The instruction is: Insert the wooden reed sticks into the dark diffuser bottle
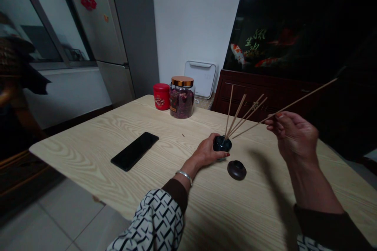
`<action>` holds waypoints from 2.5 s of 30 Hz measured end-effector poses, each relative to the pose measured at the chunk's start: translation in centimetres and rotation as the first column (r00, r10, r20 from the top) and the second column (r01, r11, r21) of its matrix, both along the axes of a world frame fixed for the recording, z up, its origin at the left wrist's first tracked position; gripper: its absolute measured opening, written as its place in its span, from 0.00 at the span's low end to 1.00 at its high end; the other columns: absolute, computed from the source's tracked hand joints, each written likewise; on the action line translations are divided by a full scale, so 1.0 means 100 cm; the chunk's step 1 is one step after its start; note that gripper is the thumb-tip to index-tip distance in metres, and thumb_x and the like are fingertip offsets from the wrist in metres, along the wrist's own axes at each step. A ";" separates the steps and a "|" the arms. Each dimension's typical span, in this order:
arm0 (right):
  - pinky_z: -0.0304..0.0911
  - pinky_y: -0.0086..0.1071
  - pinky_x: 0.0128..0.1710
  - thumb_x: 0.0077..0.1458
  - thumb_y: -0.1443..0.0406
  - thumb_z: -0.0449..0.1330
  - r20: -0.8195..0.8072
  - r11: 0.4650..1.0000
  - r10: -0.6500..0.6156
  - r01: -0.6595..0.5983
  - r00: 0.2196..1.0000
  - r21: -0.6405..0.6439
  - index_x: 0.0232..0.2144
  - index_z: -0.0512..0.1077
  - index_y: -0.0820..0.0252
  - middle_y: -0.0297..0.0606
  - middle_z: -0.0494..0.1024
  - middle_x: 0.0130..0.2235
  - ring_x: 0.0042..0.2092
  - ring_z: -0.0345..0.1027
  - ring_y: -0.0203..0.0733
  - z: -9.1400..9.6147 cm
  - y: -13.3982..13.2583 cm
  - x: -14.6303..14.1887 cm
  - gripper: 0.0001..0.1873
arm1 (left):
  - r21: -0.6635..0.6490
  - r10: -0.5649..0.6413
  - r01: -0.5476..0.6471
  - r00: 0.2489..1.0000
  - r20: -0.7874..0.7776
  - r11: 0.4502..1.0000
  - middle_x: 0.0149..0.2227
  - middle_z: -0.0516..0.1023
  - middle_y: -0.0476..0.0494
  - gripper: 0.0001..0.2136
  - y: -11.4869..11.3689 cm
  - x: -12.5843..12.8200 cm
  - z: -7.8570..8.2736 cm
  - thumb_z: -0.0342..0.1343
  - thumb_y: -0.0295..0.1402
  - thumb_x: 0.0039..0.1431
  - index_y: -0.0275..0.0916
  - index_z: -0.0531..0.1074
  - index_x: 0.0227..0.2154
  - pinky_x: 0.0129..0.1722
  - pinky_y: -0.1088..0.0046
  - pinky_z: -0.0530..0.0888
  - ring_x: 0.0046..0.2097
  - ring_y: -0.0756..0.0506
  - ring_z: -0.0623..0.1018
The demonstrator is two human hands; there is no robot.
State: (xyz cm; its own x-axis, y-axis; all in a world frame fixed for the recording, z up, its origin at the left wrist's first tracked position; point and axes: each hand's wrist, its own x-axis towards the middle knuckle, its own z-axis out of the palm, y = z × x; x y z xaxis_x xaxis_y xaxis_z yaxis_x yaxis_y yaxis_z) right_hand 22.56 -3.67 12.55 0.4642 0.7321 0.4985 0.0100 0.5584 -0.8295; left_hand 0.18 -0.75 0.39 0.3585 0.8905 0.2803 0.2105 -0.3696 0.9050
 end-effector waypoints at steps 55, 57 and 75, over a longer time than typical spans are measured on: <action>0.40 0.21 0.16 0.47 0.65 0.64 -0.100 0.838 0.319 -0.330 0.943 -0.436 0.55 0.69 0.57 0.21 0.57 0.21 0.18 0.44 0.27 -0.060 -0.039 -0.006 0.30 | -0.287 0.003 0.173 0.851 0.525 0.942 0.17 0.56 0.62 0.33 -0.024 -0.013 0.047 0.60 0.28 0.44 0.35 0.67 0.58 0.21 0.78 0.51 0.19 0.56 0.54; 0.40 0.19 0.16 0.47 0.67 0.62 -0.184 0.843 0.451 -0.485 0.873 -0.234 0.59 0.66 0.55 0.19 0.52 0.21 0.19 0.39 0.27 -0.012 -0.053 -0.010 0.34 | -0.204 -0.101 0.325 0.719 0.688 0.923 0.19 0.55 0.62 0.37 -0.035 -0.021 0.086 0.60 0.26 0.44 0.38 0.63 0.62 0.21 0.79 0.50 0.20 0.56 0.52; 0.32 0.21 0.15 0.48 0.67 0.55 -0.194 0.665 0.747 -0.712 0.636 0.227 0.66 0.60 0.46 0.19 0.39 0.22 0.21 0.22 0.30 0.065 -0.086 -0.049 0.41 | 0.171 -0.309 0.538 0.178 0.934 0.826 0.20 0.45 0.60 0.42 -0.067 -0.031 0.144 0.57 0.21 0.44 0.49 0.58 0.66 0.21 0.78 0.48 0.21 0.55 0.43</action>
State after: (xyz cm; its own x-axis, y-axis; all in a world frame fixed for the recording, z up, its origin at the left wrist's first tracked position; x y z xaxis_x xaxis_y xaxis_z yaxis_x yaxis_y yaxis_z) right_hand 17.64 -12.27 19.09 -0.0769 0.8305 0.5516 -0.6385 0.3839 -0.6670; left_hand -2.92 -7.49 14.82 0.3118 0.7566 0.5747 -0.9072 0.0572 0.4168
